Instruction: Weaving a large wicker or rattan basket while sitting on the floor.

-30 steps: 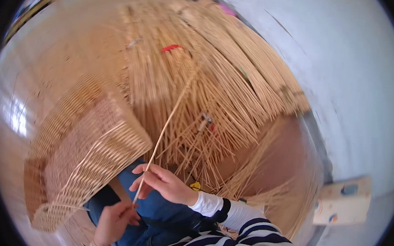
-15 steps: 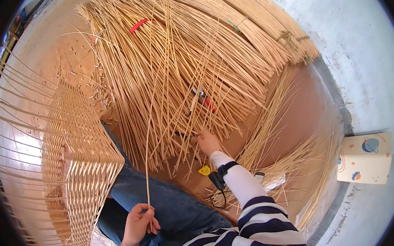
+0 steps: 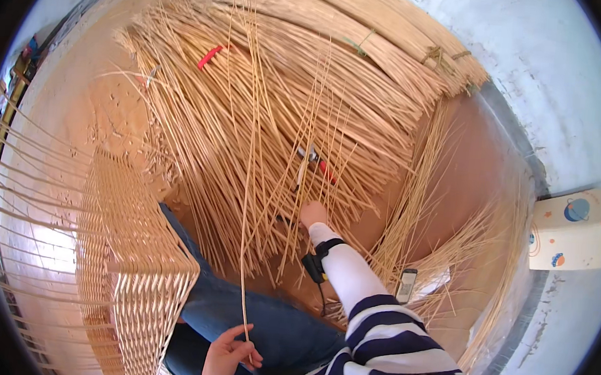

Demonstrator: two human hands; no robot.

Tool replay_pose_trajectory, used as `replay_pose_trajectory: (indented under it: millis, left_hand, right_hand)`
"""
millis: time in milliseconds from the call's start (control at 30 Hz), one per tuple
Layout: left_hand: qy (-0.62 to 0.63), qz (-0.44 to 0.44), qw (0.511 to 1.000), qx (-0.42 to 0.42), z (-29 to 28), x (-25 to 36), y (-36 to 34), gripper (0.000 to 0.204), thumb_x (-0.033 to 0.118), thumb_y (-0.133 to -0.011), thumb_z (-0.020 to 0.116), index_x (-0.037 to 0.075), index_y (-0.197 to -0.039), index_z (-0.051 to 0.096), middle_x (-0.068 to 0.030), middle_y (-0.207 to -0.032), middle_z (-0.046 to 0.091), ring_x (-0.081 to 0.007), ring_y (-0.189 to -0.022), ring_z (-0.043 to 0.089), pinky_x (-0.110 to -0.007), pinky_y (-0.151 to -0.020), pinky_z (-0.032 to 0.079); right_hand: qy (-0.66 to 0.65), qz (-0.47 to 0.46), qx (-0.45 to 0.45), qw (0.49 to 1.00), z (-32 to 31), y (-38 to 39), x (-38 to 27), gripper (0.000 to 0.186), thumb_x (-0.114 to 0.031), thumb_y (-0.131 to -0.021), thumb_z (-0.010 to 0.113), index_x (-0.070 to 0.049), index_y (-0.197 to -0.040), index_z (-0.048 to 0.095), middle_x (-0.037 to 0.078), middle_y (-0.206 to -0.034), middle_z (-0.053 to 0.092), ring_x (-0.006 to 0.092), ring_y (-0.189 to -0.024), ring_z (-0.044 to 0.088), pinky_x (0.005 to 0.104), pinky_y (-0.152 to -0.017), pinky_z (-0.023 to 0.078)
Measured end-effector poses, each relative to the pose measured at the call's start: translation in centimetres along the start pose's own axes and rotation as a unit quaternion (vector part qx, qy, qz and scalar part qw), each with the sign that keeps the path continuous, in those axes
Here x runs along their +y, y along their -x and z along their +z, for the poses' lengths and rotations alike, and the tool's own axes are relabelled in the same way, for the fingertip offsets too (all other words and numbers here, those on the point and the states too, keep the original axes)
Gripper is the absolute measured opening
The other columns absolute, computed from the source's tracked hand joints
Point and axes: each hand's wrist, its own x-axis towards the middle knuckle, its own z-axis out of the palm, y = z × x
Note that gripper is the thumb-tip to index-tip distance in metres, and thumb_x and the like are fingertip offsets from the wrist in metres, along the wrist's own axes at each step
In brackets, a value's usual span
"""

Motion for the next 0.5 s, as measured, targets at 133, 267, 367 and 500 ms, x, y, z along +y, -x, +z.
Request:
replay_pose_trajectory:
  millis: [133, 267, 367, 500]
  left_hand:
    - [-0.004, -0.016, 1.000, -0.002, 0.5, 1.1, 1.4, 0.049, 0.015, -0.098, 0.053, -0.002, -0.141, 0.036, -0.0115, -0.077, 0.068, -0.0129, -0.054, 0.061, -0.021, -0.049, 0.048]
    - [-0.053, -0.033, 0.998, 0.021, 0.6, 2.3, 0.7, 0.044, 0.007, -0.093, 0.055, -0.004, -0.134, 0.042, -0.0175, -0.073, 0.066, -0.0206, -0.056, 0.065, -0.026, -0.050, 0.052]
    - [-0.055, -0.027, 0.998, 0.024, 0.3, 2.4, -0.2, 0.036, 0.009, -0.094, 0.055, -0.002, -0.128, 0.048, -0.0149, -0.076, 0.067, -0.0166, -0.057, 0.064, -0.024, -0.051, 0.051]
    - [-0.086, 0.037, 0.995, 0.017, 1.4, 3.0, -2.6, 0.028, 0.014, -0.096, 0.055, -0.001, -0.119, 0.050, -0.0144, -0.079, 0.068, -0.0155, -0.055, 0.064, -0.024, -0.049, 0.050]
  right_hand:
    - [0.021, 0.000, 0.049, 0.999, 0.4, 0.4, -1.9, 0.036, -0.025, -0.088, 0.050, 0.006, -0.088, 0.068, 0.030, -0.092, 0.065, 0.0417, -0.089, 0.065, 0.0463, -0.079, 0.052]
    - [0.051, -0.138, 0.175, 0.974, -2.4, 1.8, -2.6, 0.031, -0.026, -0.089, 0.051, 0.003, -0.090, 0.061, 0.028, -0.083, 0.064, 0.0460, -0.080, 0.062, 0.0513, -0.072, 0.050]
    - [-0.068, -0.210, 0.176, 0.959, -6.6, 4.1, -6.1, 0.022, -0.020, -0.092, 0.051, 0.002, -0.091, 0.055, 0.021, -0.074, 0.064, 0.0335, -0.065, 0.064, 0.0435, -0.061, 0.051]
    - [-0.421, -0.173, -0.115, 0.883, -13.4, 8.4, -11.0, 0.011, -0.010, -0.090, 0.054, 0.001, -0.090, 0.055, 0.011, -0.071, 0.062, 0.0159, -0.049, 0.057, 0.0286, -0.045, 0.046]
